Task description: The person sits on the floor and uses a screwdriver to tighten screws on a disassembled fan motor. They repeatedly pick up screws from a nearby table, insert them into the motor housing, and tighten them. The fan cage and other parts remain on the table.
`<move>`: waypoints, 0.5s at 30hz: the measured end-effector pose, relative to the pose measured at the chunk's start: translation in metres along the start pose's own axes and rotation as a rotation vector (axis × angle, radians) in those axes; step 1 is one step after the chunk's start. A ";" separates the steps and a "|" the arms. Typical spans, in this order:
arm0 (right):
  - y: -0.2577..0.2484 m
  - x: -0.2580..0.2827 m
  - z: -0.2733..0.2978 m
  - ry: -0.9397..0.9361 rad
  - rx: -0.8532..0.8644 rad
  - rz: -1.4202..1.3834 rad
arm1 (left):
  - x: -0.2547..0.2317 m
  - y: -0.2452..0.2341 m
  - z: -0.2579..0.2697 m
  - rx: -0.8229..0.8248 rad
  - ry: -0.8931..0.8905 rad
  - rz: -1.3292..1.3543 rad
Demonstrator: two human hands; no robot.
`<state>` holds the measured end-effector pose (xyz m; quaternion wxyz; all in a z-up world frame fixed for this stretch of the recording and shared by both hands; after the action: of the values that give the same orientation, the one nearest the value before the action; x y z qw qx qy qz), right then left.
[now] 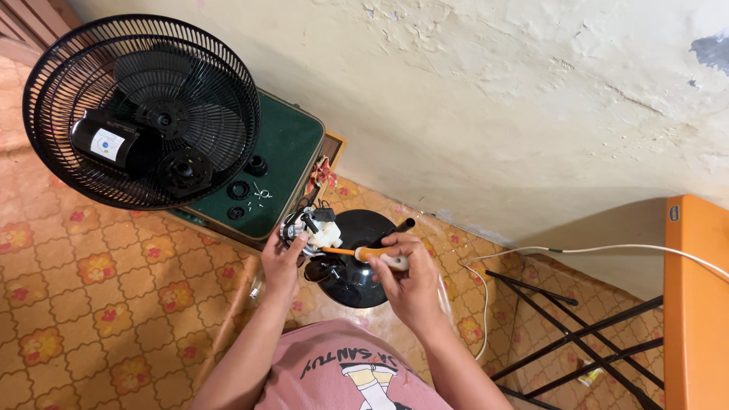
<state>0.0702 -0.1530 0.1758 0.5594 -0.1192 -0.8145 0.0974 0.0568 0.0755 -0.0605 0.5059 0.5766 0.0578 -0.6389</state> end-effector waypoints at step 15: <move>-0.028 -0.002 0.002 0.058 0.112 0.505 | -0.020 0.013 0.012 0.077 0.071 -0.014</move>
<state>0.0671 -0.1800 0.1815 0.5463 -0.2903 -0.7358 0.2755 0.0544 0.0724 -0.0337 0.4767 0.6176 0.0552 -0.6232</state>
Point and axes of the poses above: each hand's wrist, its own z-axis away from the middle knuckle, its own y-axis out of the palm, x = y × z, the point moved 8 cm from there along -z, towards the middle knuckle, and after that the axes turned 14 degrees about -x, right-handed, at the moved point
